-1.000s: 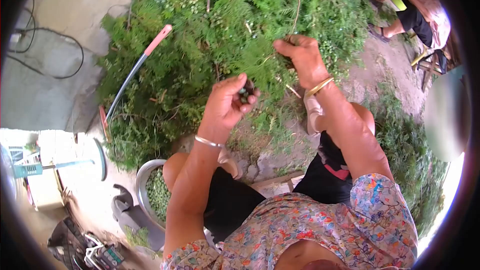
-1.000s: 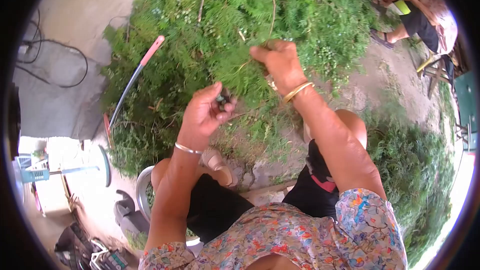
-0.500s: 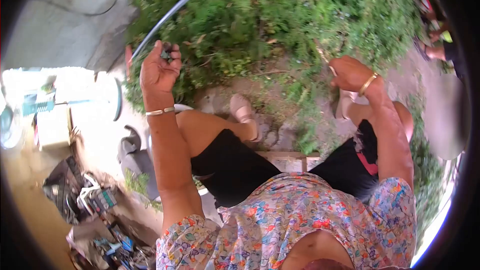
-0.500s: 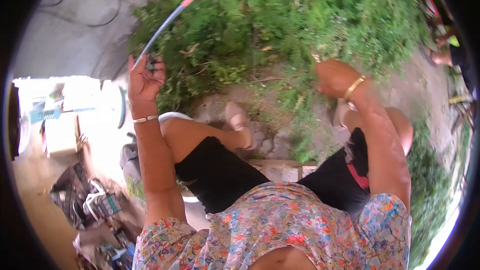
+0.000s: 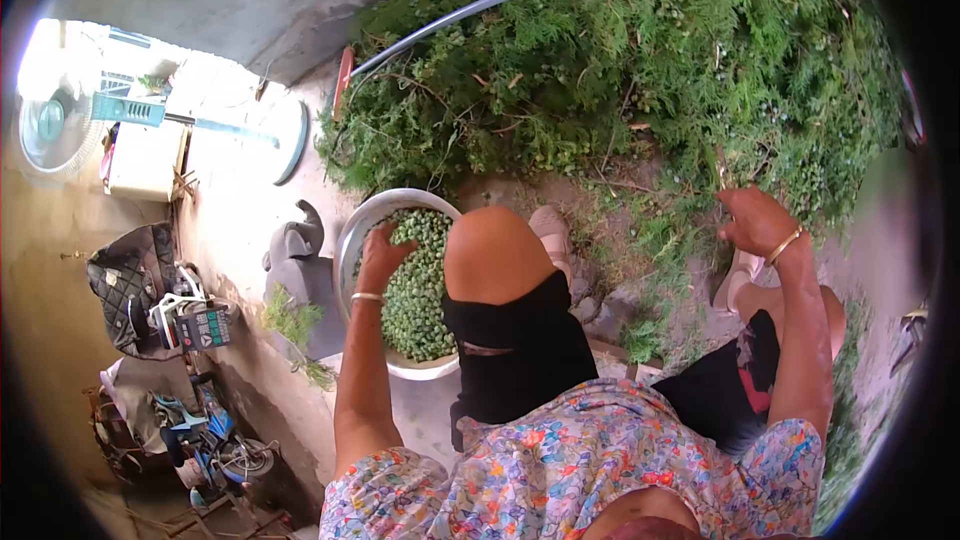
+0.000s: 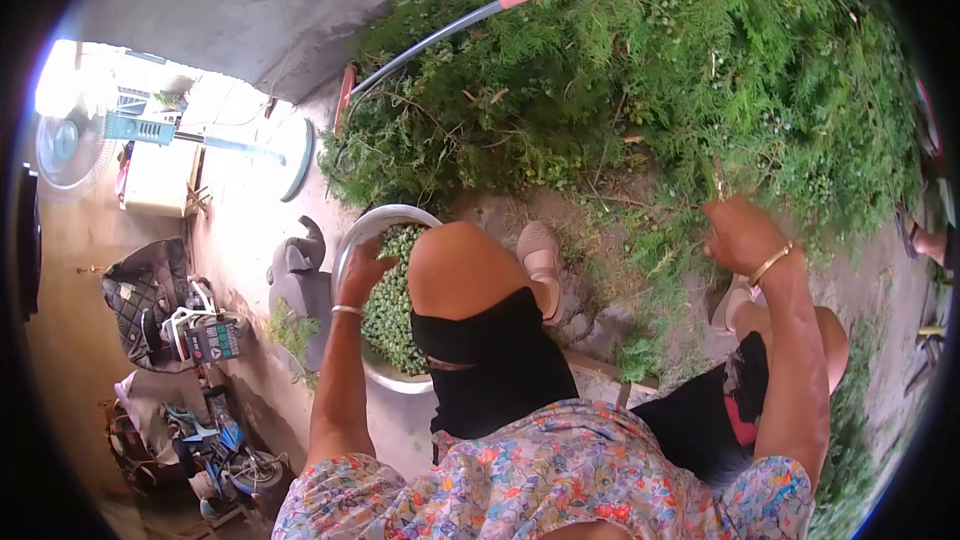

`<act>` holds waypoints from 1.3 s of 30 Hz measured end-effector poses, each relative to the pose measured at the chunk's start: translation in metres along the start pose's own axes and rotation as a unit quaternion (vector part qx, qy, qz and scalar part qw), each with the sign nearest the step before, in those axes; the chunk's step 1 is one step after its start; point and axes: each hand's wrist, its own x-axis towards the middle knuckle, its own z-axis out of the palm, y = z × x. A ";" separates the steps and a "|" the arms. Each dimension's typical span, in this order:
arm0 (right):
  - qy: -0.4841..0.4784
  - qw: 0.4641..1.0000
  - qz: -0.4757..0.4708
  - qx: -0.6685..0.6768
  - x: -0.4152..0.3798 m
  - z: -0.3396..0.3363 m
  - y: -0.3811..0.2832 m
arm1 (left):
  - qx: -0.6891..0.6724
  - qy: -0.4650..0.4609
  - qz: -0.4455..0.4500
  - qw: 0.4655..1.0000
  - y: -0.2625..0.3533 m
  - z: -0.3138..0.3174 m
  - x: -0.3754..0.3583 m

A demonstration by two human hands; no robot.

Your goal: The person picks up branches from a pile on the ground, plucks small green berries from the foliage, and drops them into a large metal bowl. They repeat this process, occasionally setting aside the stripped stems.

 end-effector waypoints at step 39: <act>0.160 0.914 -0.007 0.372 0.035 -0.026 -0.055 | -0.443 -0.076 0.177 0.875 0.326 -0.047 0.098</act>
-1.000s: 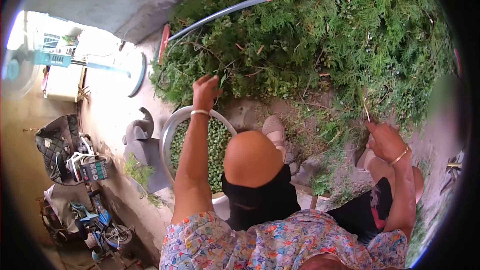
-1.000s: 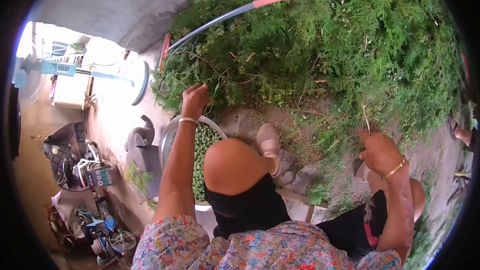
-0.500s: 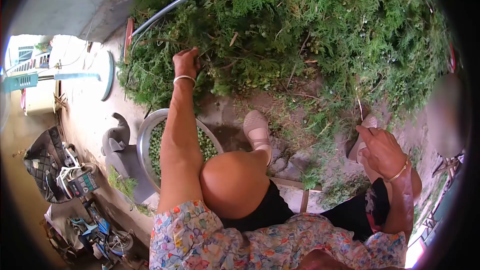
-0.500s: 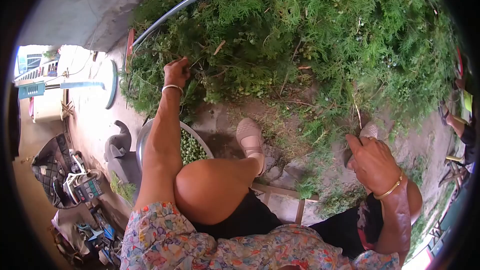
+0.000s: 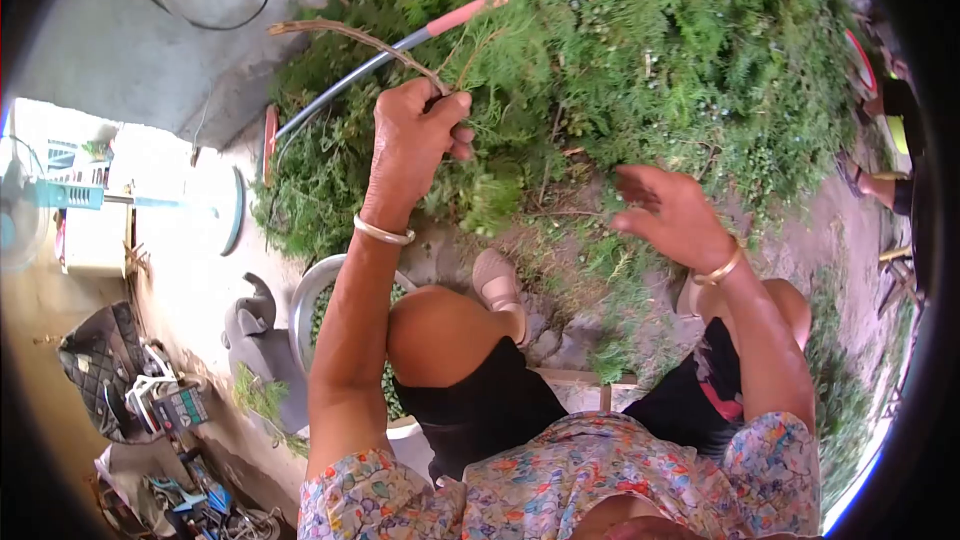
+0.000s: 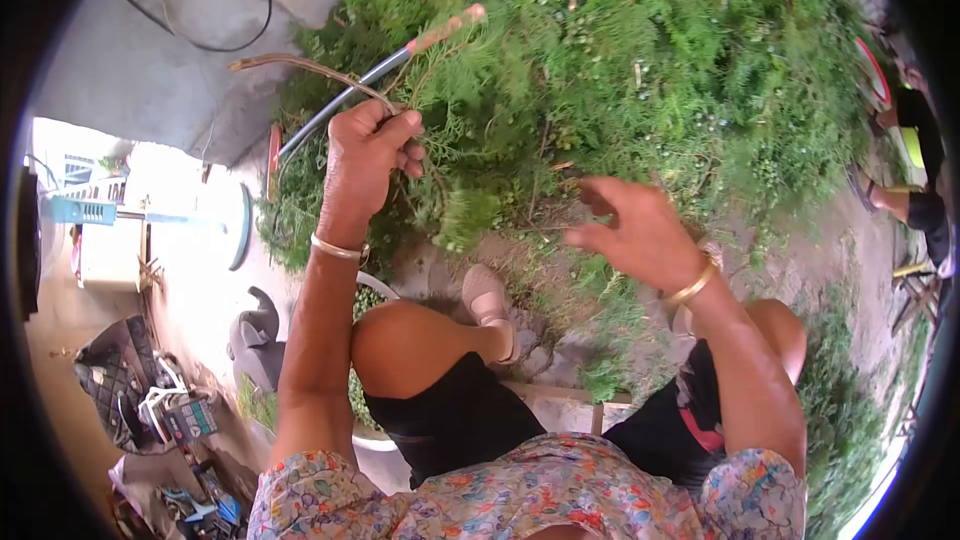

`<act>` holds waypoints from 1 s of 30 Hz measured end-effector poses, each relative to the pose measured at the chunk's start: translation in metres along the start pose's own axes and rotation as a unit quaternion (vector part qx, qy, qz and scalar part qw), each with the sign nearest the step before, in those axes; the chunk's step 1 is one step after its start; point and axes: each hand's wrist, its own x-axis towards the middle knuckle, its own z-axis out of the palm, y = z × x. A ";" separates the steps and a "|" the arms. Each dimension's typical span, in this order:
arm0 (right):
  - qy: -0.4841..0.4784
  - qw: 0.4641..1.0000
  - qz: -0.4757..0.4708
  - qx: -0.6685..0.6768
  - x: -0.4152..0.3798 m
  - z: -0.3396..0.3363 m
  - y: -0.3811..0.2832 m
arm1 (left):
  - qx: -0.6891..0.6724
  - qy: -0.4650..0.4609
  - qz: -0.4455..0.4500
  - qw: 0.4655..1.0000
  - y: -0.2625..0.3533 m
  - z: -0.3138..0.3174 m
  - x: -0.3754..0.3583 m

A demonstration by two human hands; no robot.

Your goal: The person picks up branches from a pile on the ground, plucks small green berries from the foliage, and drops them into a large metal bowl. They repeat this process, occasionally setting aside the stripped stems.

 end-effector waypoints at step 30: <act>0.297 0.807 -0.083 0.504 0.009 -0.062 0.015 | -0.164 -0.010 0.054 0.985 0.020 0.140 -0.063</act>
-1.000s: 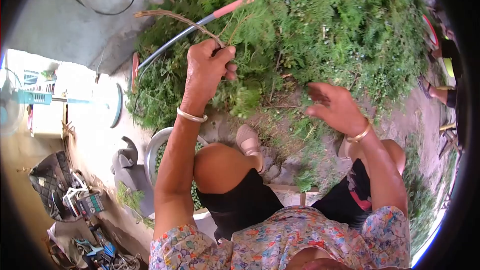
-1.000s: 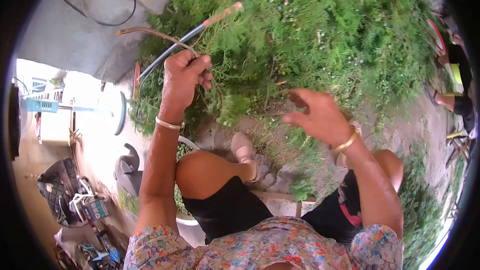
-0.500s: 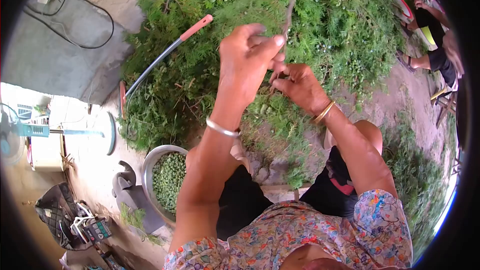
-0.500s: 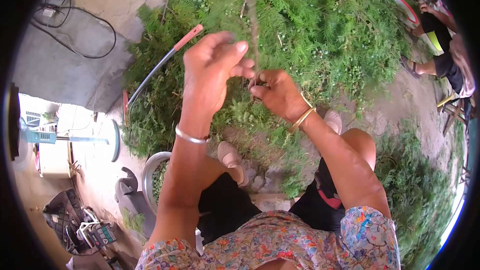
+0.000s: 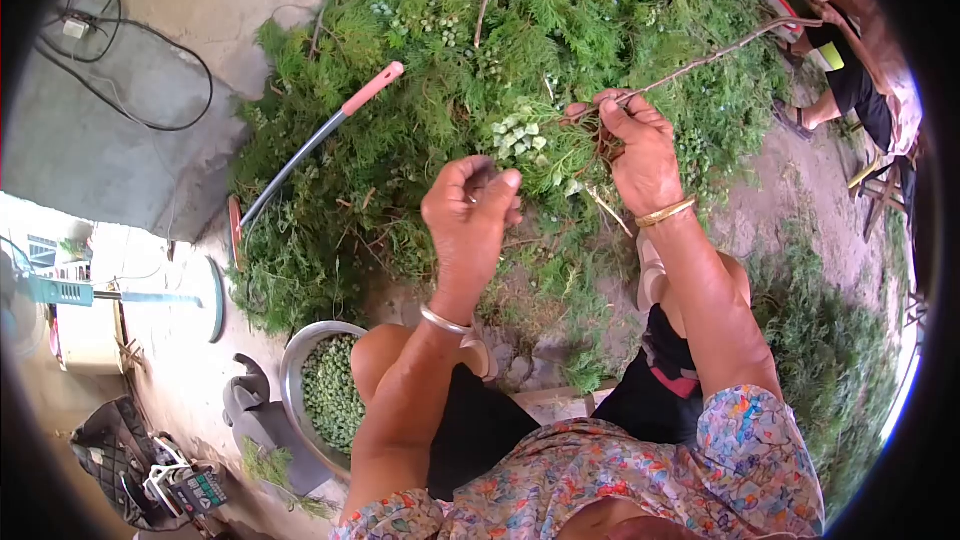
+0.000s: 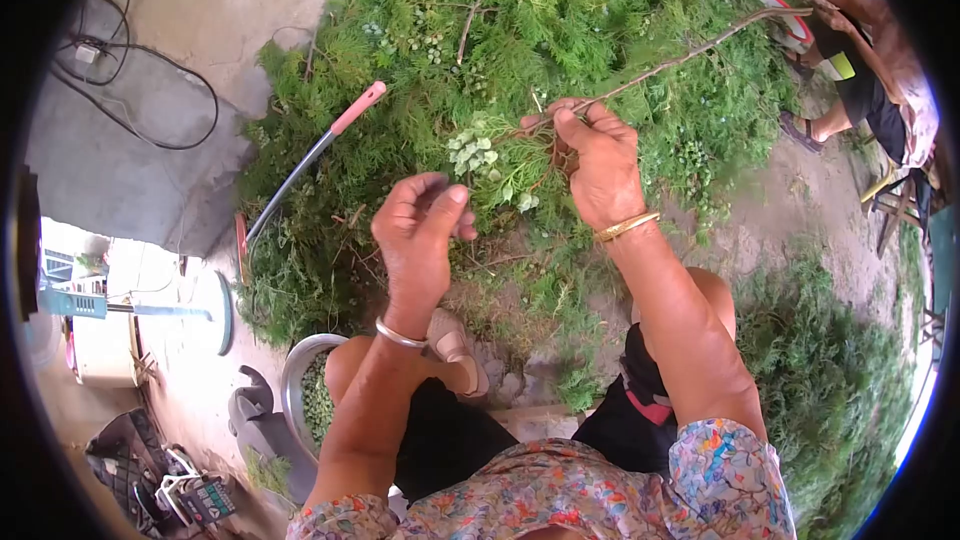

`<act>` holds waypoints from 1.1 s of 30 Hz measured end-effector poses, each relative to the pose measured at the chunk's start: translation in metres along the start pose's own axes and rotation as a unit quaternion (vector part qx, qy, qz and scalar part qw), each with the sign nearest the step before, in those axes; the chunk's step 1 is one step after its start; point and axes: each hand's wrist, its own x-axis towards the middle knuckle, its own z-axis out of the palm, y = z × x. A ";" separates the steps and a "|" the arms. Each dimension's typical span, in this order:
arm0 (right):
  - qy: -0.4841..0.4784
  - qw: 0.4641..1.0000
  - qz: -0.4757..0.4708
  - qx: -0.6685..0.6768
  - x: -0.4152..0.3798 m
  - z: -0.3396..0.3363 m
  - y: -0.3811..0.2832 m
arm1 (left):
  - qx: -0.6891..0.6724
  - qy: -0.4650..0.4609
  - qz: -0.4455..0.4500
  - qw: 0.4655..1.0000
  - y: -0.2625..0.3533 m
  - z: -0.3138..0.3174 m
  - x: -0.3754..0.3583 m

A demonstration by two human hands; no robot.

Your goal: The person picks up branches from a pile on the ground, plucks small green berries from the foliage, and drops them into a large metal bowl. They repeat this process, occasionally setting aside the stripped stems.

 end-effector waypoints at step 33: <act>-0.186 0.958 -0.003 -0.218 -0.030 0.011 -0.007 | 0.258 0.059 0.171 0.949 -0.022 0.016 0.025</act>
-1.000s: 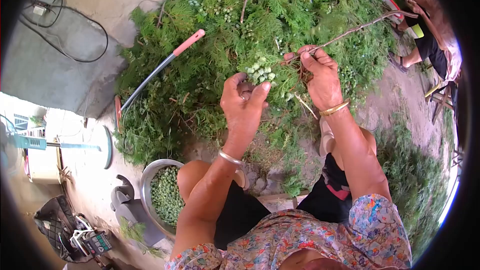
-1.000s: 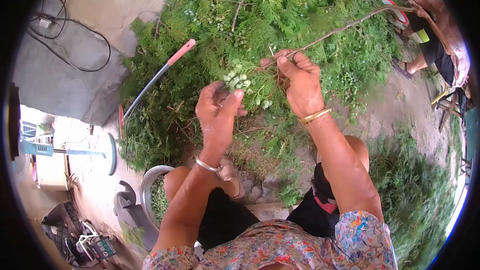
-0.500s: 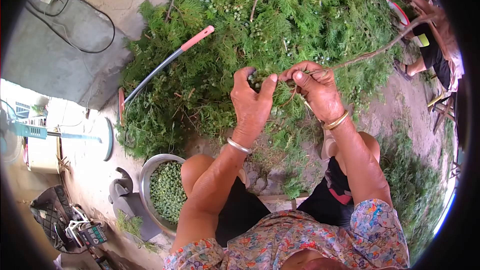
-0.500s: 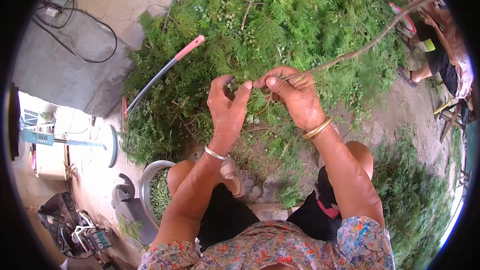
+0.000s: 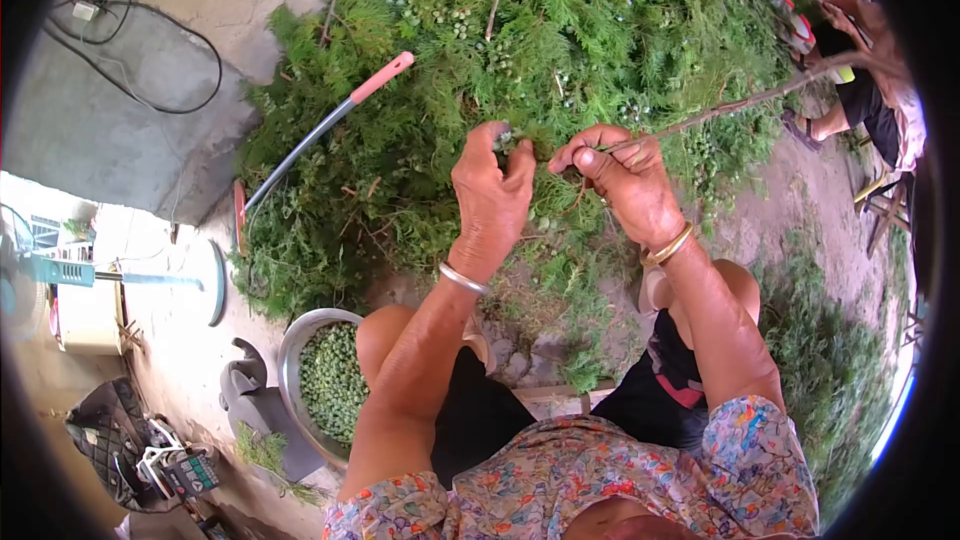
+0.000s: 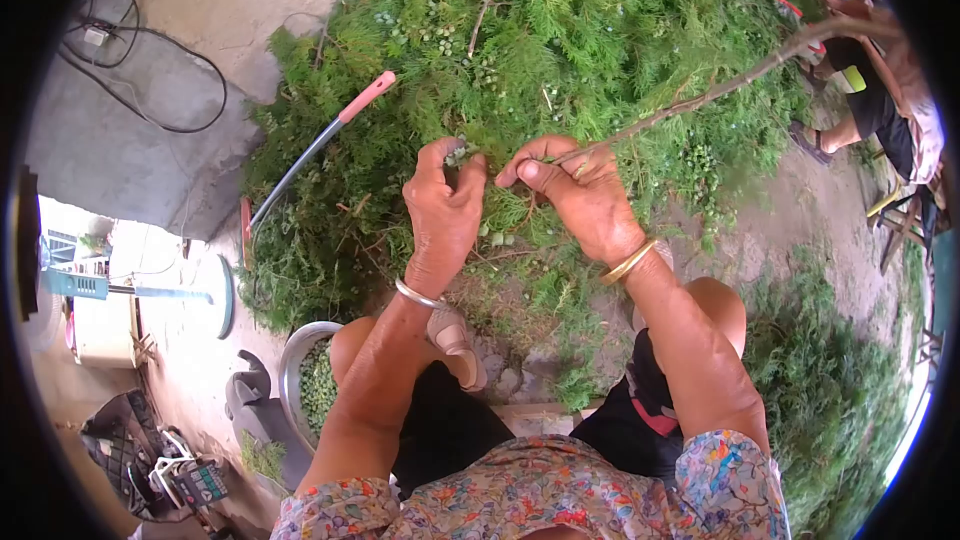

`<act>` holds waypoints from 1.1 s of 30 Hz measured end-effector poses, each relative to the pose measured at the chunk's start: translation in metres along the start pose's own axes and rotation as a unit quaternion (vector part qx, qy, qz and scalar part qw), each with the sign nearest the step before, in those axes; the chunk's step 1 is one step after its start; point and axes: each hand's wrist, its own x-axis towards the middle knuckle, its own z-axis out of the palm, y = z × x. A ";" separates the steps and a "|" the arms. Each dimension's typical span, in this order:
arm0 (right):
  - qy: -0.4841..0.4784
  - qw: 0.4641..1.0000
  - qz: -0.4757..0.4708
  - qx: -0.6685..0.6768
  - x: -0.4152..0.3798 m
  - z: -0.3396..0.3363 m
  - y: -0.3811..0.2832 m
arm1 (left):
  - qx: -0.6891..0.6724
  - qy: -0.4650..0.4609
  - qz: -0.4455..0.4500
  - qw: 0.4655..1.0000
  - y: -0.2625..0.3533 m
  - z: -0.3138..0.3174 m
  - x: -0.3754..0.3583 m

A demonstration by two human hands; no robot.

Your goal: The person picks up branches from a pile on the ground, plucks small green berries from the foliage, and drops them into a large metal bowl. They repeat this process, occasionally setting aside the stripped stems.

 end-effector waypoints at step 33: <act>0.032 0.998 0.024 0.057 0.000 -0.023 -0.009 | -0.477 -0.127 -0.452 0.743 0.001 -0.032 -0.008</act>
